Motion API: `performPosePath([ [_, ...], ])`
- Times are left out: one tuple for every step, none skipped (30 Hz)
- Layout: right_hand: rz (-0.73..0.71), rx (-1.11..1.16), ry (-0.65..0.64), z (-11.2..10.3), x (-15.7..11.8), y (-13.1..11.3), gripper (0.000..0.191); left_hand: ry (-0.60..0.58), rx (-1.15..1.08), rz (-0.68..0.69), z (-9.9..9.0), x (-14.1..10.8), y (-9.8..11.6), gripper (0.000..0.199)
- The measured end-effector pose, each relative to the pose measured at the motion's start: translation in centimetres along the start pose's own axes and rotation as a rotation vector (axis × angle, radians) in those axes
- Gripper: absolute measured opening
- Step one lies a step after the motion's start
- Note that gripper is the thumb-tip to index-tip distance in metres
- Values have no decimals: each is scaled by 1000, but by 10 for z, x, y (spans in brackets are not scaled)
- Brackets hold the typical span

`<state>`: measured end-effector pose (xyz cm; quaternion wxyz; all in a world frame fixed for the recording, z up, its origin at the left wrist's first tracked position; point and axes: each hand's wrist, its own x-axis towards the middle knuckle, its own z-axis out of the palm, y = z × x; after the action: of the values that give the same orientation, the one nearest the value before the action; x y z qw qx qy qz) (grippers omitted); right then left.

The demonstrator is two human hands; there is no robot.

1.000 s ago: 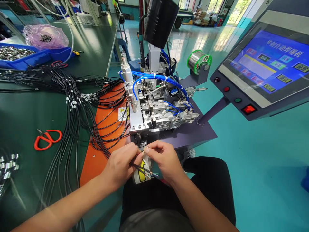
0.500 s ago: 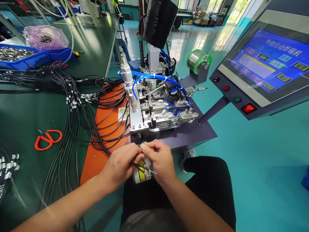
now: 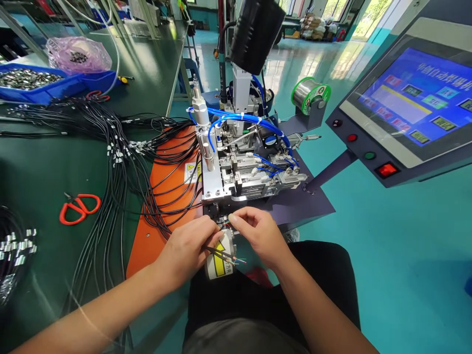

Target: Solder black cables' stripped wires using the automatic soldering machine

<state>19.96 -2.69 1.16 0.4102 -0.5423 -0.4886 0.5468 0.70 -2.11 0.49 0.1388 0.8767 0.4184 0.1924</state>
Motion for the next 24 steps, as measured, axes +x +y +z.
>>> performPosePath([
  [1, -7, -2, 1, 1, 0, 23, -12, -3, -6, 0, 0, 0, 25],
  [2, -12, 0, 2, 1, 0, 24, -25, -6, -13, 0, 0, 0, 25],
  [2, -19, 4, 2, 2, 1, 24, -40, -8, -23, -1, 0, 0, 25],
  [4, -26, 9, 3, 3, 2, 24, -58, -7, -33, -1, 0, 1, 25],
  [6, -31, 15, 3, 4, 3, 24, -76, -4, -42, -3, 0, 1, 26],
  [10, -32, 21, 3, 5, 5, 24, -99, 1, -53, -5, 0, 2, 25],
  [13, -27, 30, 4, 6, 7, 25, -125, 6, -62, -8, 0, 3, 23],
  [15, -17, 39, 5, 6, 9, 26, -155, 7, -71, -12, 0, 5, 19],
  [17, -3, 50, 6, 7, 12, 26, -189, 3, -81, -17, 0, 6, 14],
  [18, 12, 62, 7, 8, 15, 27, -224, -7, -91, -21, 0, 8, 14],
  [17, 27, 74, 9, 9, 18, 27, -257, -18, -106, -25, 0, 9, 21],
  [15, 39, 86, 11, 9, 20, 27, -282, -26, -123, -29, 0, 11, 28],
  [14, 47, 100, 13, 10, 23, 27, -294, -24, -140, -31, 0, 11, 33],
  [13, 49, 115, 15, 11, 26, 27, -295, -17, -153, -32, 0, 12, 36],
  [12, 47, 130, 17, 12, 29, 27, -285, -3, -161, -32, 0, 11, 38],
  [12, 40, 145, 18, 13, 31, 27, -268, 14, -164, -31, -1, 11, 40],
  [13, 30, 163, 19, 14, 34, 28, -247, 31, -160, -28, -1, 9, 41],
  [16, 21, 180, 20, 15, 36, 28, -226, 48, -151, -25, -1, 8, 41],
  [18, 14, 194, 21, 16, 39, 28, -200, 66, -141, -22, -2, 6, 40],
  [21, 13, 206, 22, 17, 41, 28, -172, 85, -129, -19, -2, 4, 38],
  [23, 17, 215, 23, 18, 42, 28, -144, 104, -117, -16, -3, 2, 36],
  [25, 23, 222, 24, 19, 44, 28, -118, 122, -104, -14, -4, 0, 36],
  [27, 30, 224, 25, 19, 45, 28, -95, 138, -93, -12, -4, -2, 36],
  [30, 35, 224, 26, 19, 45, 28, -80, 151, -85, -11, -5, -3, 36],
])
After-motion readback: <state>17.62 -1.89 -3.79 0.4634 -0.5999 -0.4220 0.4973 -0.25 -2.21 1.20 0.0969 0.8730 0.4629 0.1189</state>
